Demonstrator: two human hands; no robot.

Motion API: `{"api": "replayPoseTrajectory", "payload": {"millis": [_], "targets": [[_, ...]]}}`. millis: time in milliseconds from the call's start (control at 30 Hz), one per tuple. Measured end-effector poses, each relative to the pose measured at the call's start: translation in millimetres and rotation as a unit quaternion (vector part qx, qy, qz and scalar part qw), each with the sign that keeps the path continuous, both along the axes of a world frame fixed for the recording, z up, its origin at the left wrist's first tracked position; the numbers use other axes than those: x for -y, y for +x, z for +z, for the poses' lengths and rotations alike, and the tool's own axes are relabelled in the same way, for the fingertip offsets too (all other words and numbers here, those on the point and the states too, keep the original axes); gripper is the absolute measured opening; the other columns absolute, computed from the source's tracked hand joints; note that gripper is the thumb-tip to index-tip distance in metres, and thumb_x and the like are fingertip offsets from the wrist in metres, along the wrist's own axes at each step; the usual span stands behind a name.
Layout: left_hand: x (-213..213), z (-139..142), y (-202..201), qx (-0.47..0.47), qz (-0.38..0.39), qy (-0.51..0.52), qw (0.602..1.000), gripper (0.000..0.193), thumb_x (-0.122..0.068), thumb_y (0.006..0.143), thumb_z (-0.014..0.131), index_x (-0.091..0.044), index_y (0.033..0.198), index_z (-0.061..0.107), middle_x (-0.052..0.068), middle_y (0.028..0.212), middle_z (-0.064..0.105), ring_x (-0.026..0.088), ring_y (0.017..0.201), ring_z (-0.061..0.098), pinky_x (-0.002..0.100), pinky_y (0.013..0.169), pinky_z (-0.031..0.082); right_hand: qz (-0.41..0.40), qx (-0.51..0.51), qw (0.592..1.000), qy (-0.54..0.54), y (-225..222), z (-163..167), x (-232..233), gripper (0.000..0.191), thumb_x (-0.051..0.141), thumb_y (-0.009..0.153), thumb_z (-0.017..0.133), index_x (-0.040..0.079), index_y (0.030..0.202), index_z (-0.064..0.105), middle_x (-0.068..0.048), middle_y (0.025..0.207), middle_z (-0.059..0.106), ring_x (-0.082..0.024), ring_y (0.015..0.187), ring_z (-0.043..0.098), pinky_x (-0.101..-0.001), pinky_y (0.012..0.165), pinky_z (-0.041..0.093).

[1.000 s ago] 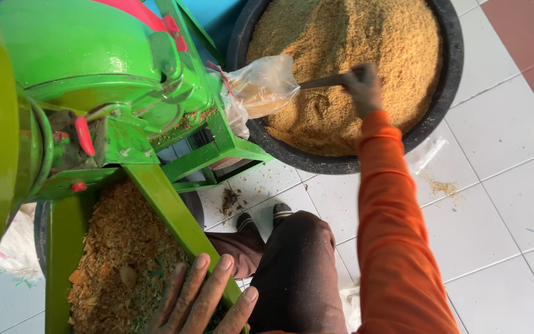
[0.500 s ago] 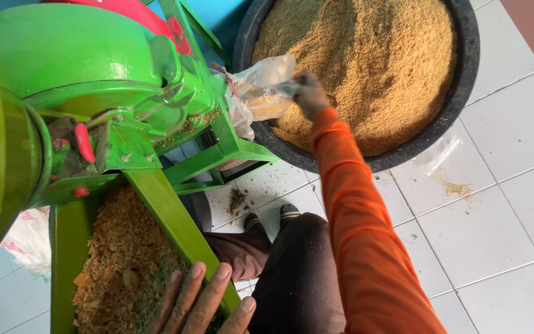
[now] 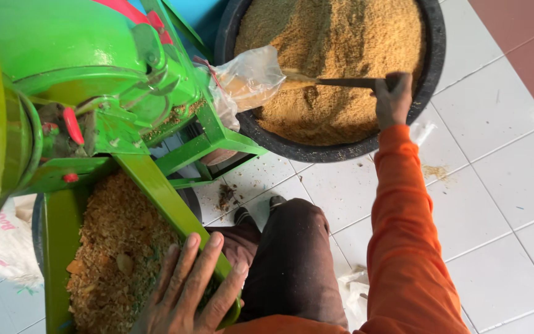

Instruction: The person sits on the floor operating a green grain grinding machine, using a scoop to move ground grain from the machine's discharge tray into a large basin and pushing material toward the hopper. They adjust the machine, scoop ground meal into a bowl, and continue moving the ground powder.

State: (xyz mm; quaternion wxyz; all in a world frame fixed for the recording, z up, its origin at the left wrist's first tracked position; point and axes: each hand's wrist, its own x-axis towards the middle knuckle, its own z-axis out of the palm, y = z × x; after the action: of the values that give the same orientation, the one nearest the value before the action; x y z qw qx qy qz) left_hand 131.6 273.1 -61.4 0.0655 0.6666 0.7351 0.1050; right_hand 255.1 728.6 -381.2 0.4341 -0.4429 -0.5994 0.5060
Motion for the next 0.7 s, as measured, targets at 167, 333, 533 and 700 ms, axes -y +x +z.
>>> {"api": "replayPoseTrajectory", "payload": {"millis": [167,333,533,700], "targets": [[3,2,2,0.01,0.006,0.0,1.0,0.063,-0.047,0.096,0.057,-0.026,0.152,0.038,0.022,0.157,0.036,0.043,0.148,0.029,0.066,0.114,0.031,-0.03,0.033,0.999,-0.023,35,-31,56,0.023,0.004,0.102,0.069,-0.001,0.11,0.048,-0.013,0.096,0.064,-0.018,0.073,0.068,-0.0312,0.059,0.061],[-10,15,3,0.006,-0.002,-0.003,1.0,0.067,-0.054,0.095,0.054,-0.023,0.152,0.038,0.023,0.156,0.037,0.045,0.148,0.031,0.067,0.115,0.031,0.013,0.336,0.942,-0.005,8,-54,114,0.03,0.025,0.096,0.079,0.006,0.108,0.058,-0.012,0.095,0.07,-0.024,0.082,0.07,-0.0368,0.072,0.061],[-63,39,-33,0.051,-0.122,-0.033,0.991,0.08,-0.065,0.093,0.051,-0.01,0.151,0.042,0.026,0.157,0.039,0.05,0.149,0.032,0.064,0.118,0.028,0.291,0.636,0.671,0.244,-30,-37,134,0.048,0.021,0.095,0.071,0.011,0.138,0.053,-0.02,0.117,0.062,-0.03,0.095,0.066,-0.0408,0.076,0.06],[-176,-5,-68,-0.007,-0.159,-0.071,0.985,0.077,-0.055,0.092,0.061,-0.006,0.15,0.047,0.028,0.155,0.041,0.049,0.148,0.03,0.06,0.119,0.025,0.391,0.607,0.675,0.153,-65,6,134,0.063,0.016,0.104,0.049,0.026,0.162,0.025,-0.024,0.118,0.059,-0.033,0.078,0.073,-0.0436,0.058,0.065]]}}
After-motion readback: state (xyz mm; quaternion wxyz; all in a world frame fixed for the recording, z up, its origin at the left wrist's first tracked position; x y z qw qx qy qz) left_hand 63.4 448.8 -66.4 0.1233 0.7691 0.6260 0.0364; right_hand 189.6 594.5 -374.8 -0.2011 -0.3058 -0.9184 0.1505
